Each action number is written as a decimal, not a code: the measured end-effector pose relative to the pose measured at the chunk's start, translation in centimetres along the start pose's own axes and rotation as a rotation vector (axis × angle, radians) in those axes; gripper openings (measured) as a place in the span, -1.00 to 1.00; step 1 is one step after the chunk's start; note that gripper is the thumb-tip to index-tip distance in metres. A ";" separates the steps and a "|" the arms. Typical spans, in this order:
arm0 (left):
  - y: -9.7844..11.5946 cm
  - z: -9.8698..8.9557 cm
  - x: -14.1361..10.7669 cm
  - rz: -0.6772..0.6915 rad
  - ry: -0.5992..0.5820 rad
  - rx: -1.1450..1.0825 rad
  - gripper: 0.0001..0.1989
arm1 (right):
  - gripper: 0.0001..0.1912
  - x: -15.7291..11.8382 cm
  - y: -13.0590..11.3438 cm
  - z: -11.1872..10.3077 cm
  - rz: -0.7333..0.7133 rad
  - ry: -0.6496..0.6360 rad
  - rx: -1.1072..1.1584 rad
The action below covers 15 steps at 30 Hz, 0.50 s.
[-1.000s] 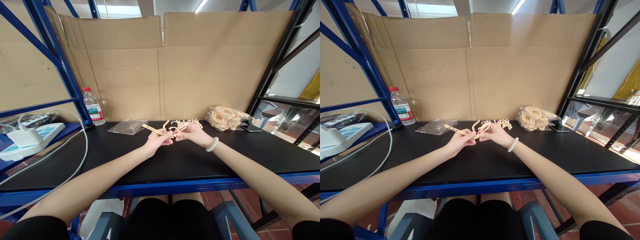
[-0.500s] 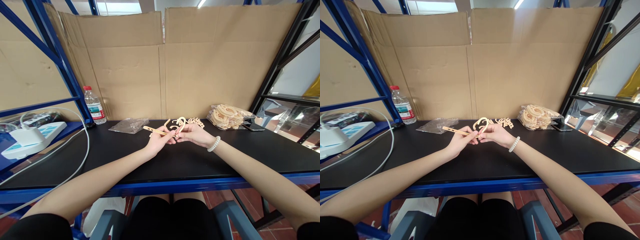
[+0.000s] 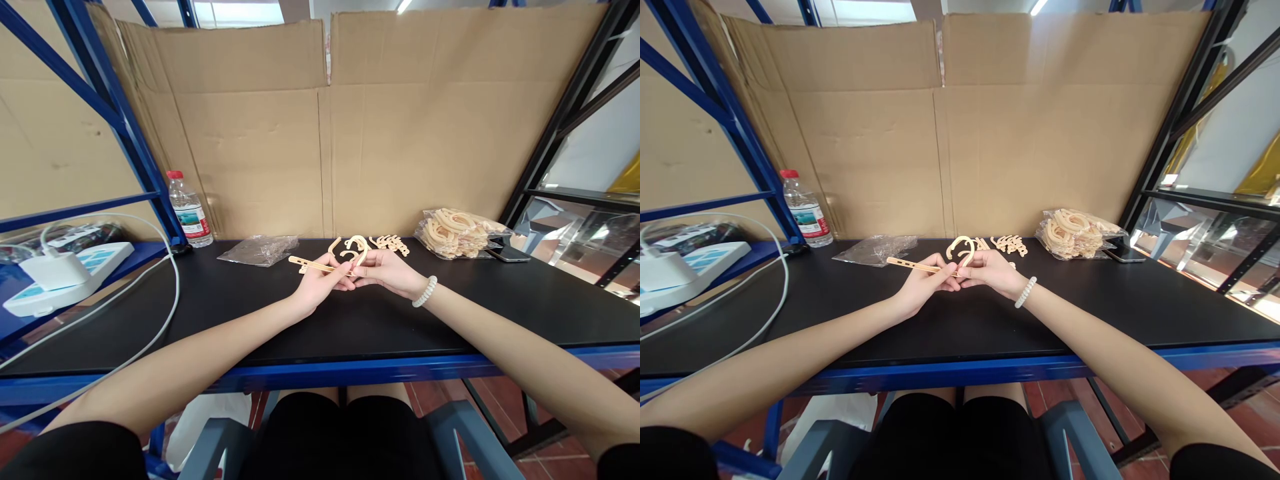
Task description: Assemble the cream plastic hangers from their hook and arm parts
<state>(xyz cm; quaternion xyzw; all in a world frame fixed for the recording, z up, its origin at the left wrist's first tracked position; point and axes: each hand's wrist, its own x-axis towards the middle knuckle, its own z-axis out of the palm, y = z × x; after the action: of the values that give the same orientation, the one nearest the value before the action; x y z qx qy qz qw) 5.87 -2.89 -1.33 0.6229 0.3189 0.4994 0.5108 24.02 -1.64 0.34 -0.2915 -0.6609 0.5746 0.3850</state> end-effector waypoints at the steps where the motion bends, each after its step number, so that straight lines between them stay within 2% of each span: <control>1: 0.0 0.0 0.0 0.000 -0.001 -0.004 -0.64 | -0.69 0.0 0.0 0.0 -0.006 0.010 -0.003; 15: 0.2 0.5 -0.4 -0.005 0.012 -0.031 -0.64 | -0.72 0.1 0.4 0.9 -0.123 0.123 -0.048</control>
<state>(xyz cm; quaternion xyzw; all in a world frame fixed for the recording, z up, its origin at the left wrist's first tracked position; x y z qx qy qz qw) 6.22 -3.49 -1.22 0.6110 0.3157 0.5067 0.5199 23.17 -1.99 -0.03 -0.2942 -0.6663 0.5148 0.4522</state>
